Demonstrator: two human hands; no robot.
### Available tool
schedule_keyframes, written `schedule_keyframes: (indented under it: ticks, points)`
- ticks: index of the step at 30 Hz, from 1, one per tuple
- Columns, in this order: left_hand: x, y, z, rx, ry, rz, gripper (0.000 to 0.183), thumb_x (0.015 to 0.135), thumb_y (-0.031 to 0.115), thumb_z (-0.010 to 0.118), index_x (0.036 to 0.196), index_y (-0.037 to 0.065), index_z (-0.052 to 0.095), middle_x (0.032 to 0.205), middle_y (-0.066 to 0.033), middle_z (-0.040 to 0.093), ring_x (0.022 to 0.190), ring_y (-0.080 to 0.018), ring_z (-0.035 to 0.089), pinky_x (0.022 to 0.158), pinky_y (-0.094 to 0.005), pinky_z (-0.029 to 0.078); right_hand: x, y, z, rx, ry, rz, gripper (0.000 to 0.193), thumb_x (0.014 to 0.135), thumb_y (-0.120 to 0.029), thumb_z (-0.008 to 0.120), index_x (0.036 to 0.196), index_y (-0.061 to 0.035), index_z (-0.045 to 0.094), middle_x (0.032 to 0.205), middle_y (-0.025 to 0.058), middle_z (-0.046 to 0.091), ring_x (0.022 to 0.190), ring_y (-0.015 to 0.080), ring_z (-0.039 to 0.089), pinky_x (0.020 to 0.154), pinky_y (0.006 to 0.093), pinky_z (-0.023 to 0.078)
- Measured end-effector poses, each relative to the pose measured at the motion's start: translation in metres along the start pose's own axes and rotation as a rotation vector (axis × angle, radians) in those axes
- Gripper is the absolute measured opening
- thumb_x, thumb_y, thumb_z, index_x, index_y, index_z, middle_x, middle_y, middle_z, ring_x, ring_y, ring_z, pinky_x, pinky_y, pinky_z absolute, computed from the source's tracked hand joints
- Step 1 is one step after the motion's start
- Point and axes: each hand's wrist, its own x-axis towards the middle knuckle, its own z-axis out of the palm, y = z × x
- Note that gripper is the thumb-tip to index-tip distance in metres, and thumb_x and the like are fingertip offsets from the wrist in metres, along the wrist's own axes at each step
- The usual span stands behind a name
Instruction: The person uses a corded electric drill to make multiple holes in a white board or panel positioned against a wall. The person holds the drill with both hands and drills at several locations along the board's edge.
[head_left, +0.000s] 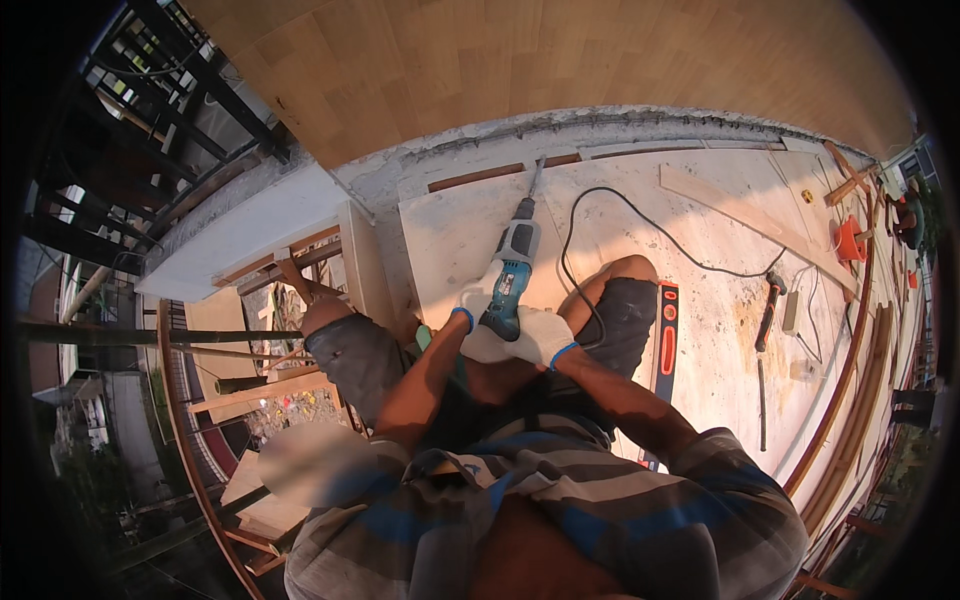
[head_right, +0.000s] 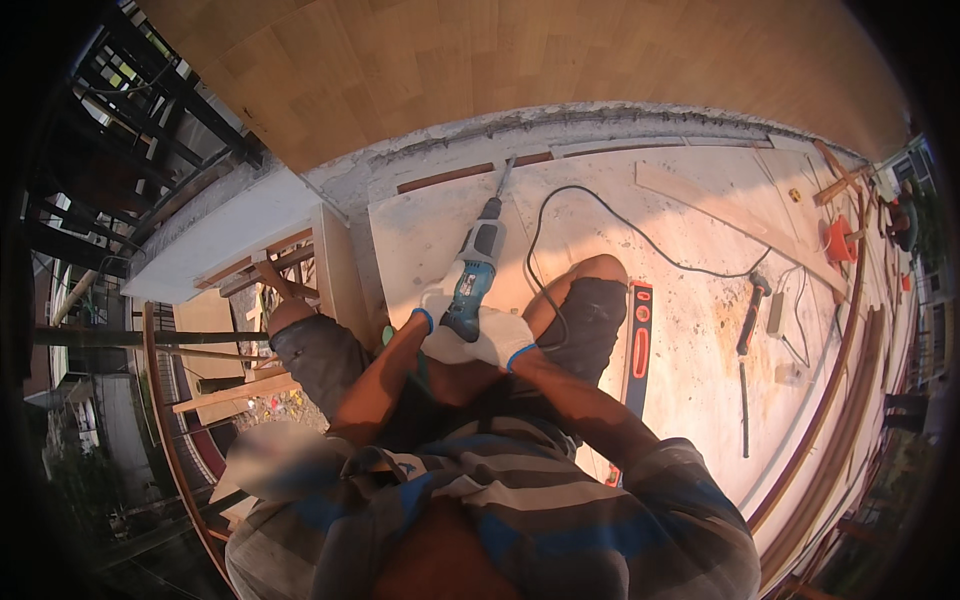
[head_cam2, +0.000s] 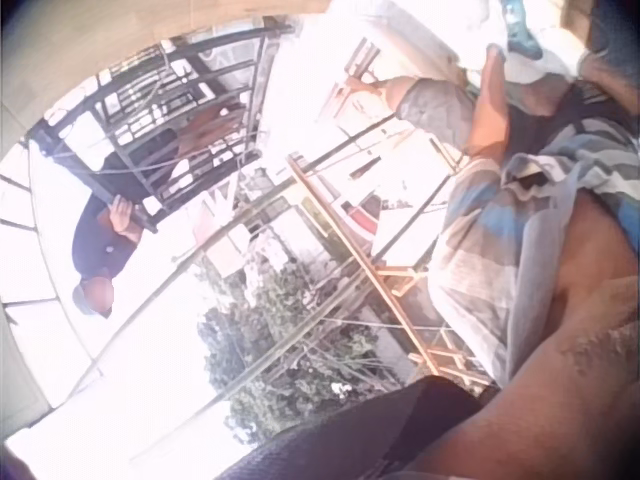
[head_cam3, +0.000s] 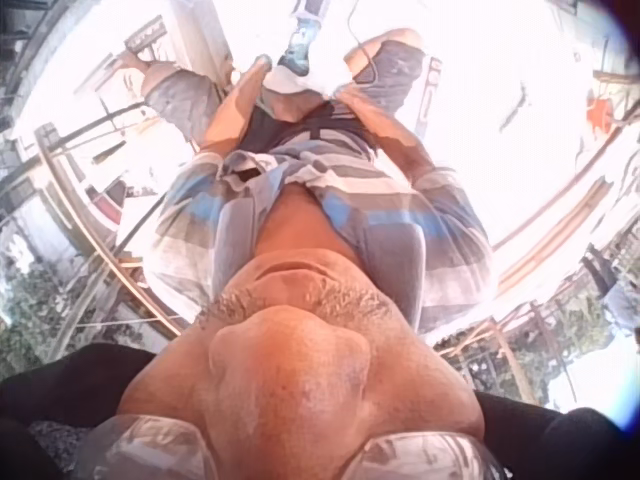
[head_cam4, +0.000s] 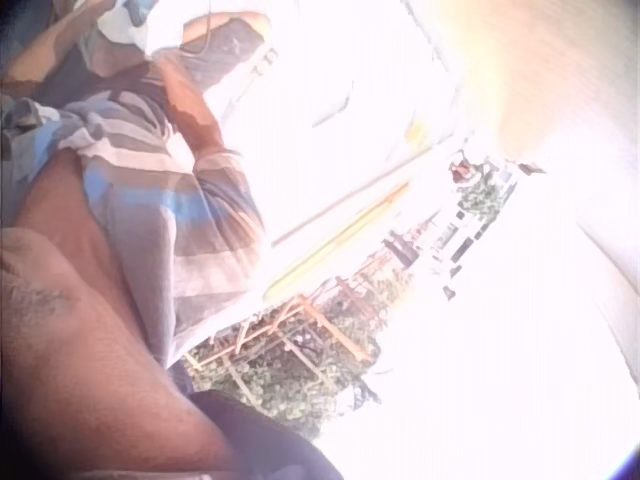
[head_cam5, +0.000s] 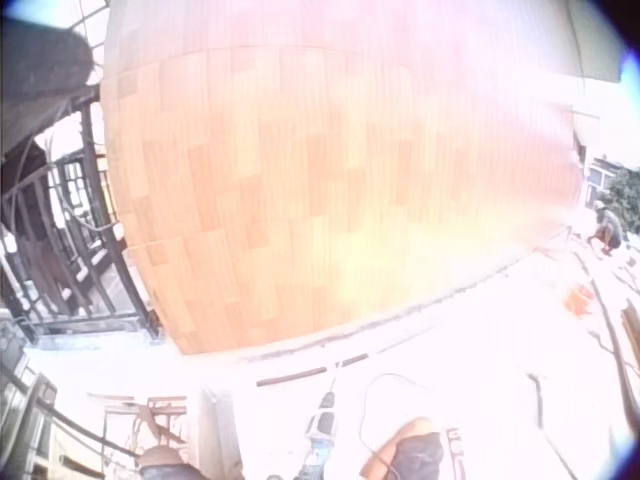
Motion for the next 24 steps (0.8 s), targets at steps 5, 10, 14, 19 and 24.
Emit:
schedule_keyframes:
  ticks: [5,10,14,19,24]
  points:
    - [-0.078,-0.057,0.08,-0.251,0.153,-0.04,0.096,0.106,0.082,0.055,0.123,-0.01,0.076,0.103,-0.0163,0.079,0.095,-0.0258,0.076,0.084,-0.0409,0.058,-0.018,0.067,-0.031,-0.293,-0.188,-0.216,0.071,0.08,-0.056,0.087,0.12,0.0005,0.071,0.119,0.0273,0.078,0.11,0.0463,0.077,0.096,0.0539,0.062]
    - [-0.088,-0.058,0.061,-0.422,0.385,-0.061,0.094,0.11,0.081,0.048,0.125,-0.006,0.077,0.099,-0.0144,0.077,0.092,-0.0259,0.073,0.084,-0.0414,0.058,0.006,0.054,-0.035,-0.324,-0.197,-0.489,0.066,0.079,-0.053,0.087,0.118,-0.0024,0.072,0.115,0.0238,0.079,0.107,0.0444,0.078,0.093,0.054,0.062]
    - [-0.09,-0.043,0.031,-0.496,0.424,-0.03,0.094,0.112,0.08,0.043,0.13,-0.007,0.075,0.108,-0.0165,0.077,0.096,-0.0272,0.073,0.085,-0.043,0.059,0.045,0.046,-0.023,-0.35,-0.201,-0.548,0.058,0.08,-0.052,0.084,0.114,-0.0062,0.073,0.108,0.0199,0.081,0.102,0.0435,0.079,0.09,0.0536,0.063]
    - [-0.084,-0.049,0.003,-0.486,0.396,0.002,0.09,0.114,0.076,0.044,0.137,-0.008,0.071,0.119,-0.0187,0.075,0.1,-0.0284,0.072,0.088,-0.0434,0.06,0.059,0.053,0.017,-0.218,-0.189,-0.511,0.058,0.078,-0.052,0.086,0.113,-0.0067,0.074,0.108,0.0217,0.08,0.103,0.0446,0.078,0.09,0.0556,0.062]
    - [-0.08,-0.044,0.008,-0.428,0.409,-0.062,0.086,0.115,0.071,0.046,0.142,-0.008,0.067,0.127,-0.02,0.074,0.102,-0.0291,0.072,0.09,-0.0433,0.061,0.04,0.06,0.028,-0.082,-0.019,-0.473,0.059,0.08,-0.052,0.087,0.116,-0.0064,0.075,0.112,0.0221,0.079,0.104,0.0462,0.077,0.096,0.0544,0.061]
